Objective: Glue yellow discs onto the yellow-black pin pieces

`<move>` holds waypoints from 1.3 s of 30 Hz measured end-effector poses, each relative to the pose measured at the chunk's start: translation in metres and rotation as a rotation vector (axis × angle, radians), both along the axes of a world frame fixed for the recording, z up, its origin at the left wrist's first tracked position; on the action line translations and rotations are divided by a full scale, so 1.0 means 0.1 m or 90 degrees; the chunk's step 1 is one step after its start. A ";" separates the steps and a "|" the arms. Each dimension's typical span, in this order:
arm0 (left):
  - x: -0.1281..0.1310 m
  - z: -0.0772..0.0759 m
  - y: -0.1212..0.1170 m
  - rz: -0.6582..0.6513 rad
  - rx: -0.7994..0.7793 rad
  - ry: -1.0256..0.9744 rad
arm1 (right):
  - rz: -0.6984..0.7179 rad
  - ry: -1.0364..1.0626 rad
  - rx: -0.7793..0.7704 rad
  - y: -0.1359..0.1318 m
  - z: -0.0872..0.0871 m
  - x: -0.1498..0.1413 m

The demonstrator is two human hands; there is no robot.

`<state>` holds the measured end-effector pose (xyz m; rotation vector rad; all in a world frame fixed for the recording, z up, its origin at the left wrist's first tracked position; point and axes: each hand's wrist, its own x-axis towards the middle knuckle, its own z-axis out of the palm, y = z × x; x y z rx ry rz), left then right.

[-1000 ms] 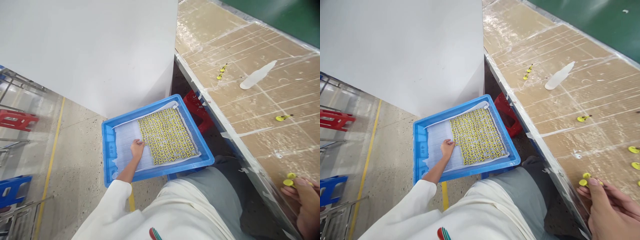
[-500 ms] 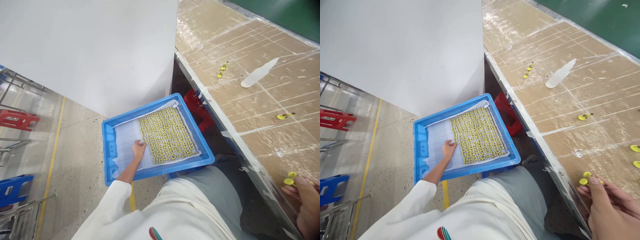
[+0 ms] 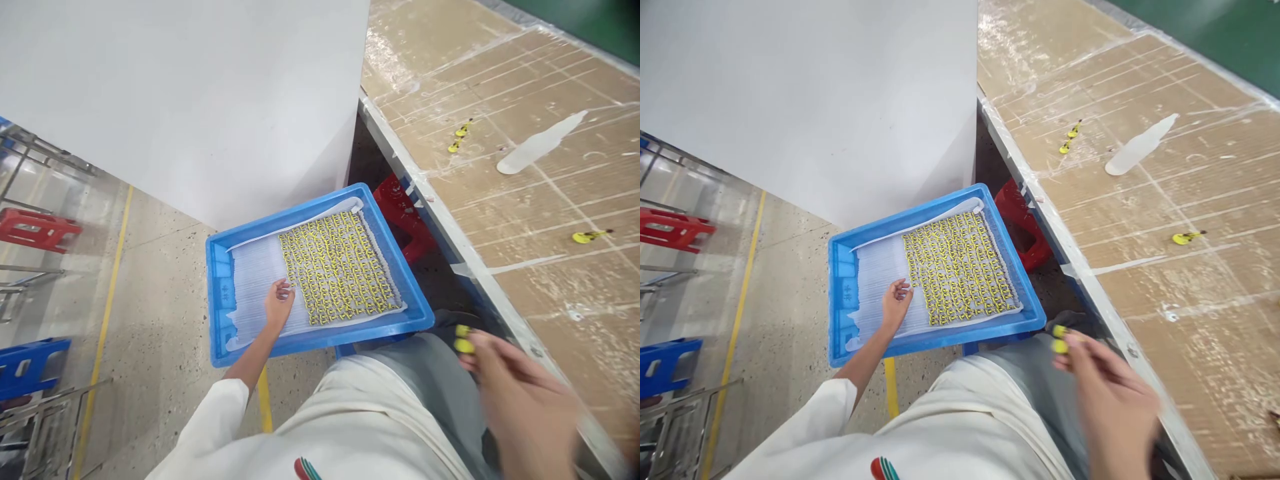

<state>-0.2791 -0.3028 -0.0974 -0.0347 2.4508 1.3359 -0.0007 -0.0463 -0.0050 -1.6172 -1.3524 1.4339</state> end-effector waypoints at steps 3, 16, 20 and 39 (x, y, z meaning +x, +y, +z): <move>0.21 0.22 0.05 -0.080 0.124 -0.063 | 0.194 0.107 -0.226 -0.44 -0.02 -0.71; 0.39 0.26 0.06 -0.065 0.346 -0.248 | 0.421 0.175 -0.418 -1.16 -0.60 -1.75; 0.35 0.09 -0.03 -0.023 0.323 -0.242 | 0.433 0.161 -0.435 -1.20 -0.70 -1.82; -0.24 -0.57 -0.25 -0.012 -0.056 -0.149 | 0.405 0.169 -0.420 -1.01 -0.80 -1.66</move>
